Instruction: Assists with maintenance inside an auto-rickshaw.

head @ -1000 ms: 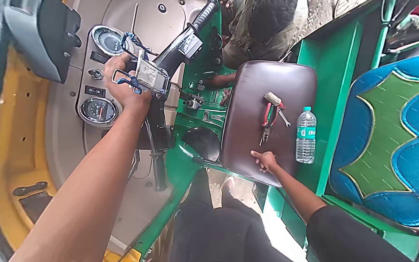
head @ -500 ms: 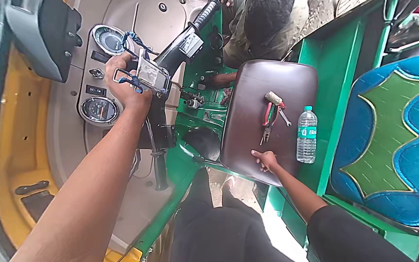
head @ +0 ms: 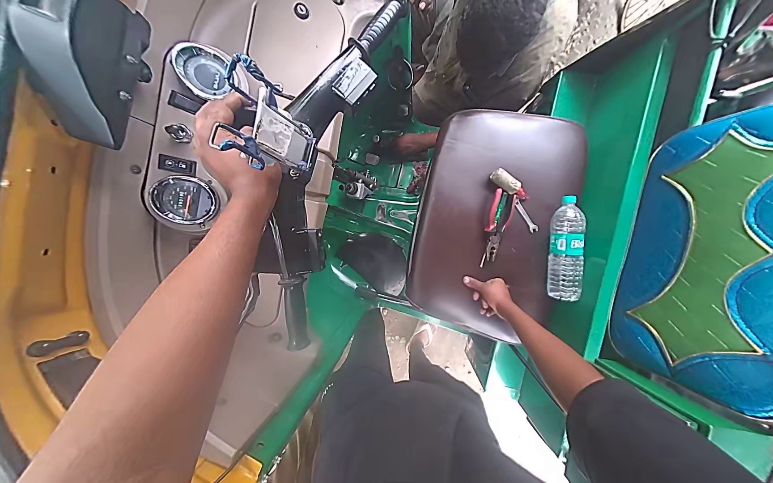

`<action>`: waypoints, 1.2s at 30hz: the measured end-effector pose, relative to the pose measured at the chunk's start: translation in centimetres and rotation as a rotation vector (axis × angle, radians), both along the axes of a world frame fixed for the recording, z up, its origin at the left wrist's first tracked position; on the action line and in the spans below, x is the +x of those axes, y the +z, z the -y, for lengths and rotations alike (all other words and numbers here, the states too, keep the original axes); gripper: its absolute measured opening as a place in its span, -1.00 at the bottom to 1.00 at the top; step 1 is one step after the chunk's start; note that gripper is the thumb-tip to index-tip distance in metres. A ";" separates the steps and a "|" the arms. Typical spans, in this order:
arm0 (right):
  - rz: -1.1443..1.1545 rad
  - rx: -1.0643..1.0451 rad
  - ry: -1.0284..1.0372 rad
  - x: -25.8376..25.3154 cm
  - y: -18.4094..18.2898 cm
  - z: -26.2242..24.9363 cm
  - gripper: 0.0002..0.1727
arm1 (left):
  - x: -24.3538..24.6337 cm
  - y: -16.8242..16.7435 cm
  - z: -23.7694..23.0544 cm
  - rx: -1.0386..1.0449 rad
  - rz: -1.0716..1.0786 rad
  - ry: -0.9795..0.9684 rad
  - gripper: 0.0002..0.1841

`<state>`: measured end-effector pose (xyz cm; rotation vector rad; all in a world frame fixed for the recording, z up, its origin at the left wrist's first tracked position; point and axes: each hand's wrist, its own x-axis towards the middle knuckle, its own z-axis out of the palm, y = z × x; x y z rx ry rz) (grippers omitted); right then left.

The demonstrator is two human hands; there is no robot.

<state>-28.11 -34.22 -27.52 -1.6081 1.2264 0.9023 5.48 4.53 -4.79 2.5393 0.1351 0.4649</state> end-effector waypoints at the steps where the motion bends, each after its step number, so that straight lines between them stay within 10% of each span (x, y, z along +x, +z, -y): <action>1: -0.001 -0.002 0.002 0.0 0.0 0.0 -0.31 | -0.1 0.0 0.0 0.000 0.002 -0.004 -0.61; 36: -0.001 0.003 0.000 0.0 0.1 0.1 -0.31 | 1.2 -3.0 -2.1 -0.127 0.175 -0.149 -0.65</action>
